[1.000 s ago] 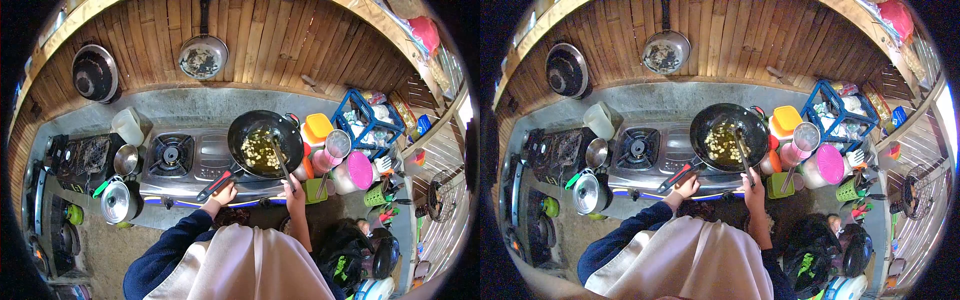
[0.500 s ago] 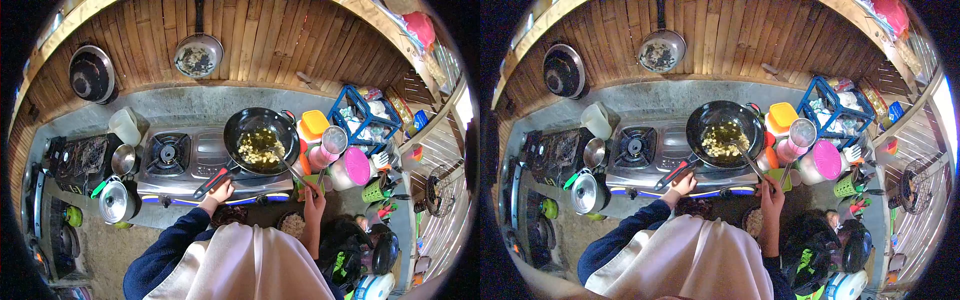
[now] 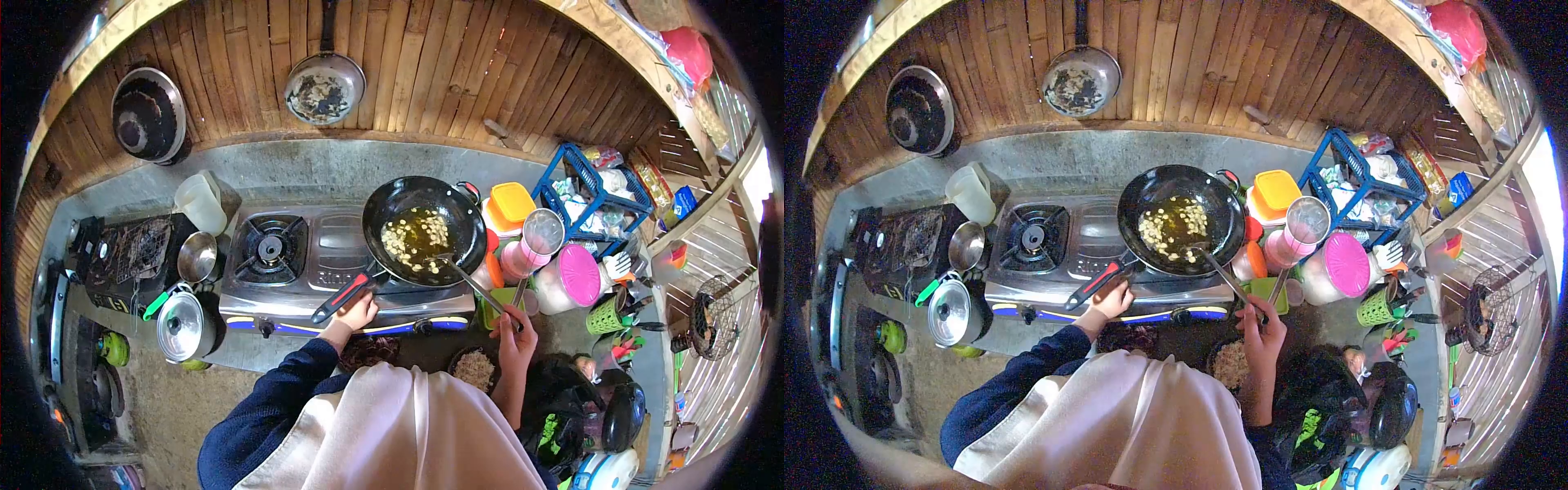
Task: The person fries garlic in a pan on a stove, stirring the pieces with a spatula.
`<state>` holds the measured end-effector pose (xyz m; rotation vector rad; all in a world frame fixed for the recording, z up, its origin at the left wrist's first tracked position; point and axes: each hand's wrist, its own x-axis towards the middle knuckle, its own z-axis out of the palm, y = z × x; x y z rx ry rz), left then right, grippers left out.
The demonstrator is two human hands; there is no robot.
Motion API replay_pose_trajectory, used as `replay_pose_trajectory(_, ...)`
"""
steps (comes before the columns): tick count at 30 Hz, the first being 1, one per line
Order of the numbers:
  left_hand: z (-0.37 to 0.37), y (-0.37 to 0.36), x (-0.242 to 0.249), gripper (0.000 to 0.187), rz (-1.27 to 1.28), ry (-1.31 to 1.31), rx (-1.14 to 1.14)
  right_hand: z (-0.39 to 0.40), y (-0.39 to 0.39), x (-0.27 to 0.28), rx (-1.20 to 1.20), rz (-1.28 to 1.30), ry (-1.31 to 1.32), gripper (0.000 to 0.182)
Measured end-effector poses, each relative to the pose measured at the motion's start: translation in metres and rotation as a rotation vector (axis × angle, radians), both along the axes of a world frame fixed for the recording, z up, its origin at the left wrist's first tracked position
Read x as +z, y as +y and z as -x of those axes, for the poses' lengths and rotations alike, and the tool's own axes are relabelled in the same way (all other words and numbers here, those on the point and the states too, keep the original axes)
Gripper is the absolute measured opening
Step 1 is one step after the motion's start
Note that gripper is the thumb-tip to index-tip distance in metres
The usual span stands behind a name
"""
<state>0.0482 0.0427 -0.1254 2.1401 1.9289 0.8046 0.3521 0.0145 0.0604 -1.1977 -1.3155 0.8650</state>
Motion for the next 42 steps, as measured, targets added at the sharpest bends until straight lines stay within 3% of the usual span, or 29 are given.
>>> replay_pose_trajectory(16,0.001,0.002,-0.004,0.023,-0.033,-0.008,-0.006,0.047,0.046,-0.054,0.221,0.054,-0.053,0.03)
replay_pose_trajectory(17,0.002,0.002,-0.005,0.026,0.001,0.007,-0.008,0.047,0.049,-0.057,0.207,-0.087,-0.228,0.032)
replay_pose_trajectory(22,0.002,0.002,-0.008,0.022,-0.079,-0.034,-0.015,0.047,0.054,-0.073,0.241,0.02,-0.323,0.034)
replay_pose_trajectory(25,0.001,0.001,-0.002,0.022,-0.05,-0.029,-0.015,0.046,0.05,-0.075,0.219,-0.11,-0.33,0.032)
replay_pose_trajectory(31,0.002,0.003,-0.009,0.022,-0.078,-0.034,-0.021,0.028,0.035,-0.056,0.139,0.094,-0.109,0.027)
replay_pose_trajectory(42,0.003,0.002,-0.005,0.024,-0.012,-0.027,-0.029,0.003,0.009,-0.023,-0.134,-0.04,0.113,0.021)
